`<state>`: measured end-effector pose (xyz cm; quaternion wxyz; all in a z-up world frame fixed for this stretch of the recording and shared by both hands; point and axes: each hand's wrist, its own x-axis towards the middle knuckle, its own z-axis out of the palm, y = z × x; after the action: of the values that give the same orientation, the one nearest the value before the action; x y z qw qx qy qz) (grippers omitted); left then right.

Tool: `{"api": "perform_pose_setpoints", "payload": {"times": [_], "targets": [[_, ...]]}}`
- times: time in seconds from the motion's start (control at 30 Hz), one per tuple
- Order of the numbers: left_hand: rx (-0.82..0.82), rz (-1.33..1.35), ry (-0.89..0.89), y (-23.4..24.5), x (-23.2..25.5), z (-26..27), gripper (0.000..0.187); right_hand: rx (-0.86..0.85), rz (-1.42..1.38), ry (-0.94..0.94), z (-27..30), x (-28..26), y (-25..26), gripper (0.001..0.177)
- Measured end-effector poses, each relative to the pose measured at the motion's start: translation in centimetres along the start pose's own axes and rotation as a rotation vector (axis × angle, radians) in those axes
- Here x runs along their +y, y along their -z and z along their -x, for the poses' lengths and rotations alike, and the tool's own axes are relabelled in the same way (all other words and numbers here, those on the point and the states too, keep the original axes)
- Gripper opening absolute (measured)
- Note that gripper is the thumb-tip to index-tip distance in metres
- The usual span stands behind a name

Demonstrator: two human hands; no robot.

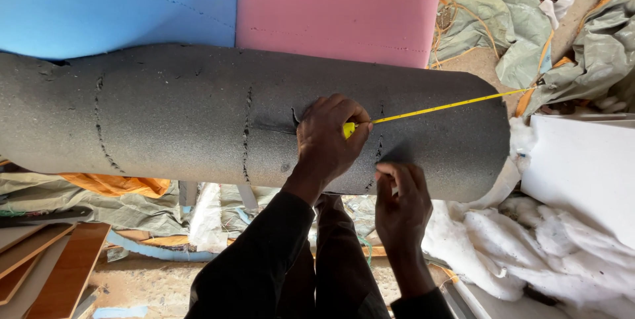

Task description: The person measures a large piece of black foam using a yellow tape measure. They repeatedly extend the tape measure across the foam's surface and mark specific points with a small tool. The foam is positioned next to blue and pink foam blocks in a cluttered workspace.

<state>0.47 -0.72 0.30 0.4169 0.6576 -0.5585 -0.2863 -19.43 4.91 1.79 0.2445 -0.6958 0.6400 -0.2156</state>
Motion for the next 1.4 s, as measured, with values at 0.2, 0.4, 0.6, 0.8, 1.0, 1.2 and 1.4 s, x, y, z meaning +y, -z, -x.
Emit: {"api": "perform_pose_setpoints", "payload": {"times": [0.2, 0.4, 0.6, 0.8, 1.0, 1.2, 1.4], "targets": [[0.0, -0.072, 0.068, -1.0, 0.0, 0.3, 0.008, -0.028, -0.034, -0.028, 1.2, -1.2, 1.1, 0.01], [0.005, -0.084, 0.091, -1.0, 0.2, 0.4, 0.01, 0.024, -0.056, 0.058, -1.4, -1.6, -0.1, 0.011], [0.005, -0.075, 0.065, -1.0, 0.1, 0.3, 0.012, -0.1, 0.066, -0.177, 3.2, 0.0, -0.3, 0.01], [0.002, -0.071, 0.082, -0.8, 0.5, 0.4, 0.011, -0.052, 0.06, -0.122, 3.7, 0.1, 0.1, 0.009], [-0.002, -0.079, 0.093, -0.8, 0.6, 0.4, 0.012, 0.009, 0.021, -0.064, 2.3, -0.4, -0.6, 0.01], [0.022, -0.058, 0.054, -0.5, 0.8, 0.2, 0.016, -0.132, 0.153, -0.202, 6.9, 3.3, -1.9, 0.004], [0.008, -0.068, 0.217, -0.5, 1.2, -0.2, 0.009, -0.014, 0.034, -0.125, 3.3, -0.1, 0.4, 0.008]]}}
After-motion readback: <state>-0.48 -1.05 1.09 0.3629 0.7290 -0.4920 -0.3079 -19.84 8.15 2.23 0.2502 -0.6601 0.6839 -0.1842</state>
